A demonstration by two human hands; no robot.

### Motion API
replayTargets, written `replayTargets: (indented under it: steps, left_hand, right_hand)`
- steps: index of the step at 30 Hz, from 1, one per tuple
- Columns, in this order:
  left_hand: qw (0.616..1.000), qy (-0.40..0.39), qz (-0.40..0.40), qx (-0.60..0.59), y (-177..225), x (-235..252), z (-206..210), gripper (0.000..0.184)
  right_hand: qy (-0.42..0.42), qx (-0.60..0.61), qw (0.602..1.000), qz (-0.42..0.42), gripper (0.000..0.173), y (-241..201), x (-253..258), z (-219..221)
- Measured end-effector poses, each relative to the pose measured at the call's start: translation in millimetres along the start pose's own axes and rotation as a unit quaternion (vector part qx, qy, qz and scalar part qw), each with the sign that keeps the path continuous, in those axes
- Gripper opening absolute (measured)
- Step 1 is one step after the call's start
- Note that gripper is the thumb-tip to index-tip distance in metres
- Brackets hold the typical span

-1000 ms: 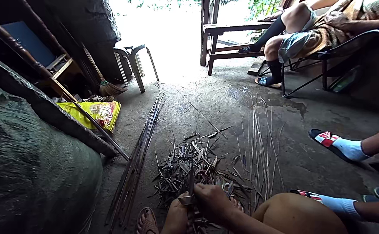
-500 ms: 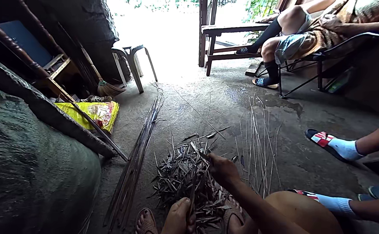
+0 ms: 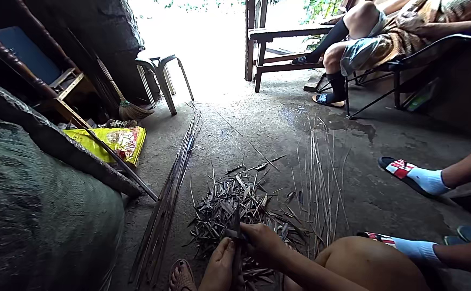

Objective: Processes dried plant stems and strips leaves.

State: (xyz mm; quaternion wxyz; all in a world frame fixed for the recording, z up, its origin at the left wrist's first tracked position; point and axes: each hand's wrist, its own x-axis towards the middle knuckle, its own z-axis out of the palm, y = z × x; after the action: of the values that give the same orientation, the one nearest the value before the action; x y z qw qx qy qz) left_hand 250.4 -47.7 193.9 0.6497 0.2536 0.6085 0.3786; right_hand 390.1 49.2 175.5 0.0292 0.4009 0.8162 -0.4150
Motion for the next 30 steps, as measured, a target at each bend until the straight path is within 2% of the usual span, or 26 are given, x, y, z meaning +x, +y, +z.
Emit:
replayTargets:
  steps: [5,11,15,19,22,24,27,30]
  left_hand:
    - [0.999,0.023,-0.014,-0.024,-5,3,1,0.030]
    - [0.992,0.077,-0.032,-0.098,5,8,-2,0.032]
    - [0.994,0.055,-0.014,-0.093,0,2,3,0.029]
    - [0.997,0.025,-0.025,-0.073,0,-1,7,0.030]
    - [0.997,0.012,-0.024,-0.070,-2,-3,9,0.031]
    - [0.997,0.007,-0.019,-0.070,-2,-4,9,0.031]
    - [0.998,-0.003,-0.017,-0.060,-4,-7,8,0.032]
    - [0.998,-0.006,-0.027,-0.048,-7,-10,9,0.033]
  right_hand:
    - [0.047,-0.012,0.999,0.004,0.027,2,-1,-6]
    - [0.000,-0.058,0.996,-0.066,0.019,-11,-10,15]
    - [0.106,-0.125,0.984,-0.068,0.016,-1,-4,17]
    - [0.144,-0.139,0.979,-0.026,0.017,8,4,10]
    - [0.228,-0.171,0.958,-0.033,0.012,17,11,11]
    - [0.225,-0.172,0.959,-0.003,0.014,18,13,2]
    - [0.142,-0.141,0.973,0.111,0.025,15,18,-23]
    - [0.140,-0.082,0.966,0.202,0.030,21,23,-44]
